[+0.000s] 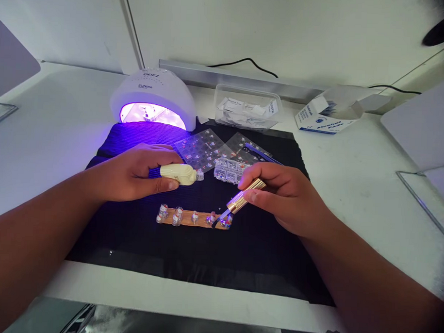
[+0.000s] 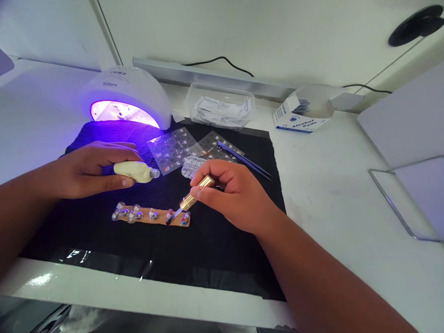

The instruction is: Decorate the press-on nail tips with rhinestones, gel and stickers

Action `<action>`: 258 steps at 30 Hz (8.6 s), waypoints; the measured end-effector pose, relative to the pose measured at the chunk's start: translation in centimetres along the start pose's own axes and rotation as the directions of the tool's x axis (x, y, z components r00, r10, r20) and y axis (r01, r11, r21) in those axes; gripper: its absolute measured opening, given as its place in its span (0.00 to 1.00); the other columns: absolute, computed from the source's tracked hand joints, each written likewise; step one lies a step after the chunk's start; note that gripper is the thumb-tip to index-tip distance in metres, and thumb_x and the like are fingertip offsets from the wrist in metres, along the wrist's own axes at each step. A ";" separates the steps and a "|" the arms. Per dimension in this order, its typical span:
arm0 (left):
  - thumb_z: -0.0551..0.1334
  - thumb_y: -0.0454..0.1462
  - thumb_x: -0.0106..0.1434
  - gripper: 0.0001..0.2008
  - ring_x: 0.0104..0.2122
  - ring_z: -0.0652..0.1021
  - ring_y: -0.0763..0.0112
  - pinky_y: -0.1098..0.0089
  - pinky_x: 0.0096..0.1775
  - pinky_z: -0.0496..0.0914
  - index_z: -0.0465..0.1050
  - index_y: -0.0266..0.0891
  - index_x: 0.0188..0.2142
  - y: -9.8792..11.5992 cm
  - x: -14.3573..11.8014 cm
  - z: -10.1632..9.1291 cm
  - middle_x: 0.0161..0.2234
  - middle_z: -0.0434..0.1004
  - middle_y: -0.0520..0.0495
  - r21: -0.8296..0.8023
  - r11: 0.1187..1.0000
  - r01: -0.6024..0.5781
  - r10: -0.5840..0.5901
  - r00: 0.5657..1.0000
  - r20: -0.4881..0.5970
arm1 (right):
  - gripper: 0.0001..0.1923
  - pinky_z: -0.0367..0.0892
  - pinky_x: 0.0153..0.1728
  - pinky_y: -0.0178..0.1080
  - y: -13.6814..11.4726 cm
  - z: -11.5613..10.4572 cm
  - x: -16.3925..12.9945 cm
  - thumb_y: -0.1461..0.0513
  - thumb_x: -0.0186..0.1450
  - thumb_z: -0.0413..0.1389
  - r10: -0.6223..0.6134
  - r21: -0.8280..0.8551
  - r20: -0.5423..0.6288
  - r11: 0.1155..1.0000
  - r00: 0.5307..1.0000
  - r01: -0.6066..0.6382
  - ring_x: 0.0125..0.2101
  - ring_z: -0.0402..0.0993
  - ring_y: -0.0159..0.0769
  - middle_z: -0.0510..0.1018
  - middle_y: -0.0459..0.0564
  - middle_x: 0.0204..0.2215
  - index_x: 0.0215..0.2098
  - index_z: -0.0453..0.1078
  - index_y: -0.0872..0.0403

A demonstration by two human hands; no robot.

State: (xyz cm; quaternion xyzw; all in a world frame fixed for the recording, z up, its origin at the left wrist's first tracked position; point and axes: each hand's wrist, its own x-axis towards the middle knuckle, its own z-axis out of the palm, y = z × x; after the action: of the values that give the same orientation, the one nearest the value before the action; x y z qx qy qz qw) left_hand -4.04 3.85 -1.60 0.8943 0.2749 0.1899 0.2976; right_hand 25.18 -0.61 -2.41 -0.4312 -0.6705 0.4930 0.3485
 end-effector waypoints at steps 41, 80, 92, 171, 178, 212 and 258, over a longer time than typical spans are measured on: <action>0.62 0.39 0.67 0.07 0.31 0.74 0.74 0.75 0.33 0.67 0.75 0.37 0.42 -0.1 0.0 0.0 0.33 0.74 0.50 0.007 1.000 -0.001 0.001 1.000 0.003 | 0.02 0.54 0.24 0.36 0.3 -0.3 0.2 0.62 0.58 0.62 -0.018 0.052 -0.126 0.998 0.992 0.025 0.21 0.60 0.29 0.71 0.42 0.21 0.28 0.74 0.50; 0.62 0.39 0.67 0.07 0.32 0.75 0.74 0.75 0.35 0.68 0.74 0.38 0.43 -0.3 0.0 0.0 0.34 0.75 0.50 -0.003 1.000 0.001 -0.001 1.000 0.015 | 0.01 0.59 0.24 0.35 0.1 -0.2 -0.2 0.62 0.59 0.61 -0.021 0.022 -0.047 1.000 0.999 0.022 0.23 0.64 0.29 0.73 0.42 0.23 0.30 0.75 0.48; 0.62 0.39 0.67 0.07 0.31 0.75 0.74 0.76 0.34 0.68 0.74 0.38 0.42 0.0 0.1 0.0 0.33 0.75 0.51 -0.003 1.000 0.000 0.000 1.000 0.018 | 0.04 0.61 0.28 0.37 0.3 -0.2 0.3 0.59 0.59 0.61 -0.008 -0.108 -0.084 0.994 0.996 -0.001 0.25 0.68 0.32 0.75 0.44 0.24 0.29 0.74 0.50; 0.62 0.36 0.67 0.05 0.32 0.73 0.72 0.73 0.35 0.64 0.72 0.36 0.40 1.1 0.8 1.2 0.30 0.72 0.50 0.062 0.985 -0.163 0.161 0.986 0.039 | 0.04 0.66 0.31 0.36 -0.2 2.3 0.0 0.64 0.61 0.63 -0.447 -0.427 -0.105 0.827 0.889 0.366 0.28 0.73 0.31 0.76 0.44 0.28 0.35 0.75 0.52; 0.62 0.36 0.67 0.04 0.31 0.73 0.74 0.74 0.33 0.65 0.72 0.35 0.39 1.3 0.8 1.1 0.30 0.71 0.51 0.004 0.988 -0.151 0.151 0.988 0.033 | 0.04 0.67 0.34 0.39 0.0 2.1 0.2 0.64 0.63 0.63 -0.514 -0.436 -0.071 0.787 0.855 0.436 0.31 0.73 0.34 0.79 0.44 0.29 0.36 0.73 0.50; 0.61 0.38 0.68 0.06 0.31 0.73 0.71 0.72 0.34 0.65 0.71 0.37 0.40 1.3 0.7 1.1 0.31 0.72 0.50 0.050 0.984 -0.172 0.172 0.985 0.004 | 0.05 0.68 0.32 0.39 0.6 1.6 0.0 0.64 0.62 0.62 -0.464 -0.325 -0.151 0.858 0.873 0.399 0.29 0.73 0.33 0.77 0.43 0.29 0.36 0.73 0.49; 0.60 0.40 0.69 0.07 0.24 0.69 0.74 0.73 0.26 0.62 0.69 0.40 0.35 3.1 0.1 1.5 0.25 0.69 0.53 -0.092 0.989 -0.117 0.112 0.992 -0.063 | 0.11 0.75 0.30 0.42 0.0 2.3 -0.6 0.65 0.60 0.65 -0.603 -0.299 -0.154 0.784 0.783 0.544 0.30 0.78 0.38 0.81 0.45 0.29 0.38 0.75 0.43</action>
State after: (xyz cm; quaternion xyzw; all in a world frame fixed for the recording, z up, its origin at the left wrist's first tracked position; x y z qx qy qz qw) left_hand -1.98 1.17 -0.73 0.8875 0.2223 0.2455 0.3206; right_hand 23.30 -2.01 -3.03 -0.3003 -0.7769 0.2220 0.5069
